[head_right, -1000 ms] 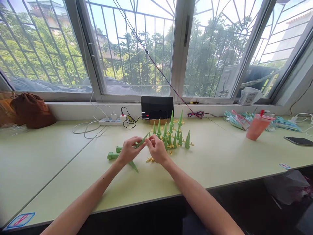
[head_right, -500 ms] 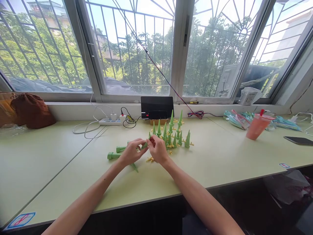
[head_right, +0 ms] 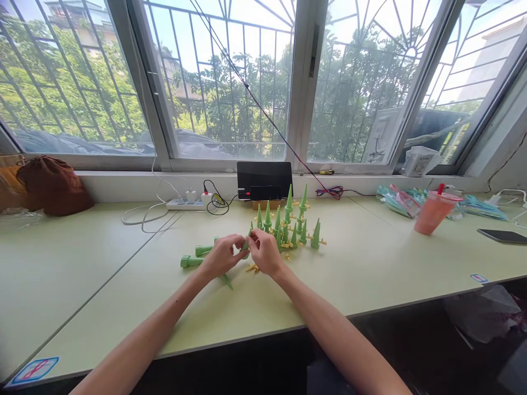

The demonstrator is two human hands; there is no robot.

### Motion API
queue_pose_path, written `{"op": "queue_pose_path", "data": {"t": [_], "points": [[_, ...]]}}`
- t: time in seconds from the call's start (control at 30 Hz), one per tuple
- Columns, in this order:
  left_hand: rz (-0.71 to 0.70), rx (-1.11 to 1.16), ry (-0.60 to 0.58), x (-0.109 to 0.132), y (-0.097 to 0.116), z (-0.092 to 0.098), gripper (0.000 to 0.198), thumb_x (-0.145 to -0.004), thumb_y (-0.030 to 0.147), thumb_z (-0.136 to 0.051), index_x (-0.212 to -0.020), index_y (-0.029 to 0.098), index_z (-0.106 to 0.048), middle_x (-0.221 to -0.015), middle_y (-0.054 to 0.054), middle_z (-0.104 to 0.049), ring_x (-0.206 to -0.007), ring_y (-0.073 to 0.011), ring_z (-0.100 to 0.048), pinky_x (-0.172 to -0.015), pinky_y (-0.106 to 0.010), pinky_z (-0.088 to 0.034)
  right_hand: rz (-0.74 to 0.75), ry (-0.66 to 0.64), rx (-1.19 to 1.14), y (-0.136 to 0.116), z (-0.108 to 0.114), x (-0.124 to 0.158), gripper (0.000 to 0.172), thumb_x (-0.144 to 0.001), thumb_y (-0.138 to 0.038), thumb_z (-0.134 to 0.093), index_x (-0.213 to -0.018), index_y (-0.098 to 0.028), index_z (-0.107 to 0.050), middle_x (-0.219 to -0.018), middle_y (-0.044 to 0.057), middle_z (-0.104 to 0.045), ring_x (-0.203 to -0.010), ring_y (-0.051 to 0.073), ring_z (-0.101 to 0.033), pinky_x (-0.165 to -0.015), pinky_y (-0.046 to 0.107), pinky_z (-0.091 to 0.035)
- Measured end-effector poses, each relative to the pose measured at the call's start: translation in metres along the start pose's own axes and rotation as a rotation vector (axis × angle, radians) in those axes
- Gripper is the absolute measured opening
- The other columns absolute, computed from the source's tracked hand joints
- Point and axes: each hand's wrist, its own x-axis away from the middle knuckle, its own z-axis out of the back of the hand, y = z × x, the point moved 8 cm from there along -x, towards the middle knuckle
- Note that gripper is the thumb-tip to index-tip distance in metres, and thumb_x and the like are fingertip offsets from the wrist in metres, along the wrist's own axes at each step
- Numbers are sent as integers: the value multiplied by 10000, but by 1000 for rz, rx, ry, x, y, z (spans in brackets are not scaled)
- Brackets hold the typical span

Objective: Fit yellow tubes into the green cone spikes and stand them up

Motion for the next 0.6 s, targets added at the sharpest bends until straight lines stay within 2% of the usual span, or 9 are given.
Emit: {"op": "queue_pose_path", "data": {"t": [0.1, 0.23, 0.33, 0.6], "points": [[18, -25, 4, 0, -2, 0, 107, -766, 269, -581, -699, 193, -546, -709, -10, -568, -627, -144, -486, -581, -257, -370, -4, -11, -2, 2, -2, 0, 214, -901, -354, -452, -818, -180, -544, -721, 17, -562, -556, 118, -478, -526, 230, -375], [65, -80, 56, 0, -6, 6, 159, -753, 262, -598, -650, 195, -497, -661, 4, -546, -603, -143, -466, -587, -262, -355, -27, 47, 9, 6, 2, 0, 219, -900, -360, -456, -964, -177, -558, -681, 2, -555, -530, 121, -487, -520, 228, -372], [116, -102, 104, 0, -12, 10, 194, -758, 277, -604, -630, 195, -484, -644, 5, -548, -606, -147, -476, -594, -263, -356, -5, 49, 44, 4, 1, 0, 185, -899, -341, -459, -874, -182, -548, -658, -7, -547, -520, 112, -465, -526, 224, -357], [243, -105, 197, -1, -27, 25, 262, -796, 353, -573, -593, 187, -575, -604, -17, -619, -586, -167, -549, -607, -276, -372, 153, -248, 137, -12, -28, 12, 267, -874, -266, -506, -623, -182, -479, -519, -44, -453, -473, 82, -357, -504, 218, -263]]}}
